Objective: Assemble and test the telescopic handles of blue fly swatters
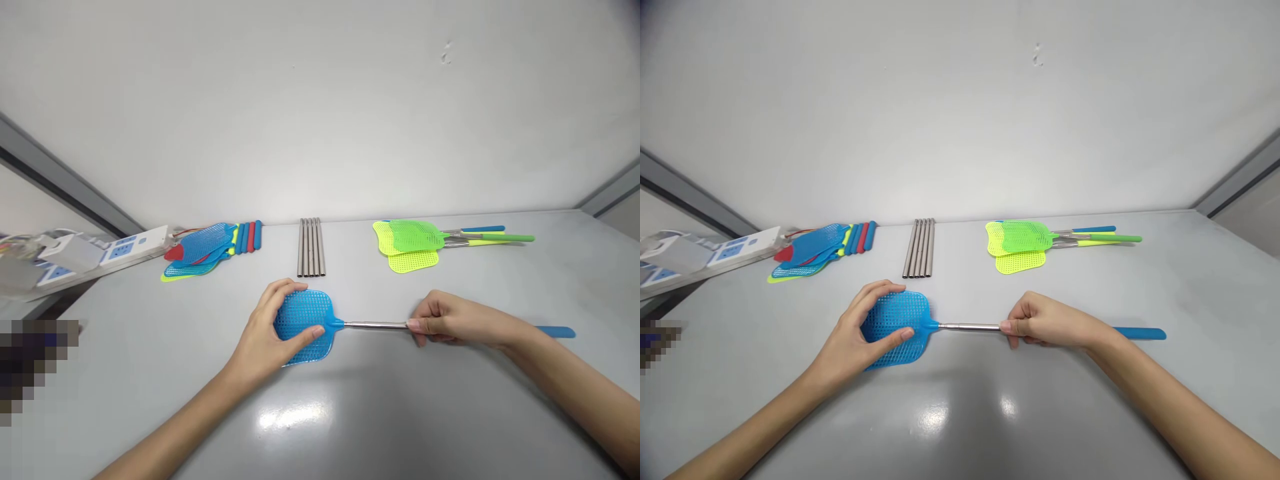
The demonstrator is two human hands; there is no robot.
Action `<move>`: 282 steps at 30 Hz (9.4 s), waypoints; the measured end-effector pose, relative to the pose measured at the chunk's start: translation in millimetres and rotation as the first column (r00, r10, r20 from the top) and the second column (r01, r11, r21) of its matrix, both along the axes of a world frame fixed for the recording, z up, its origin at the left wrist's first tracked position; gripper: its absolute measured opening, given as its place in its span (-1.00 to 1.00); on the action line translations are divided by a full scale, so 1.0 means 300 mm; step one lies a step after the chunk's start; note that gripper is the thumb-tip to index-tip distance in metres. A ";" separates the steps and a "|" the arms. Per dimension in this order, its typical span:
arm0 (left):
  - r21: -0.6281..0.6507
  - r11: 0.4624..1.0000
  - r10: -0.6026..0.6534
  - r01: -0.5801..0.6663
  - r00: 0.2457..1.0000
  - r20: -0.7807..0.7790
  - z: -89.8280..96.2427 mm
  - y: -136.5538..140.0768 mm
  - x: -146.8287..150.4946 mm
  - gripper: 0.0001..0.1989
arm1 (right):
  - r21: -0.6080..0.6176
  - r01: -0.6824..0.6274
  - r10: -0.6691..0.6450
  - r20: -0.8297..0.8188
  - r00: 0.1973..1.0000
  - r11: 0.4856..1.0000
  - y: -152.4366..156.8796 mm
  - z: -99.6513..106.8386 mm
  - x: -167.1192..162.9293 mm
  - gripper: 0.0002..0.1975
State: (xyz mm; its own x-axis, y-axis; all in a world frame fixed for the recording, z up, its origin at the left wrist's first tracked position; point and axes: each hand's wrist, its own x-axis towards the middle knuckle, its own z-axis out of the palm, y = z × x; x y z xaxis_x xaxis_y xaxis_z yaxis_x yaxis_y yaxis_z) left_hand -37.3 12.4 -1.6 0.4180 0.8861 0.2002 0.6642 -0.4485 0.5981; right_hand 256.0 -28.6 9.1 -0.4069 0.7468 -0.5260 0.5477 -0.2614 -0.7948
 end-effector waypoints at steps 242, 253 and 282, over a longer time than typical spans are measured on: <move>0.028 0.896 -0.402 0.443 0.836 -0.375 0.001 -0.037 0.007 -0.72 | 0.084 -0.072 0.071 0.019 0.997 0.994 -0.021 -0.001 -0.058 -0.63; -0.053 0.907 -0.412 0.417 0.858 -0.305 0.022 -0.016 0.005 -0.69 | 0.263 -0.031 -0.019 0.188 0.982 0.964 0.009 0.026 0.005 -0.69; 0.065 0.903 -0.382 0.425 0.863 -0.331 -0.014 -0.039 0.007 -0.71 | 0.003 0.231 -0.231 0.019 0.973 0.973 -0.017 -0.025 -0.048 -0.49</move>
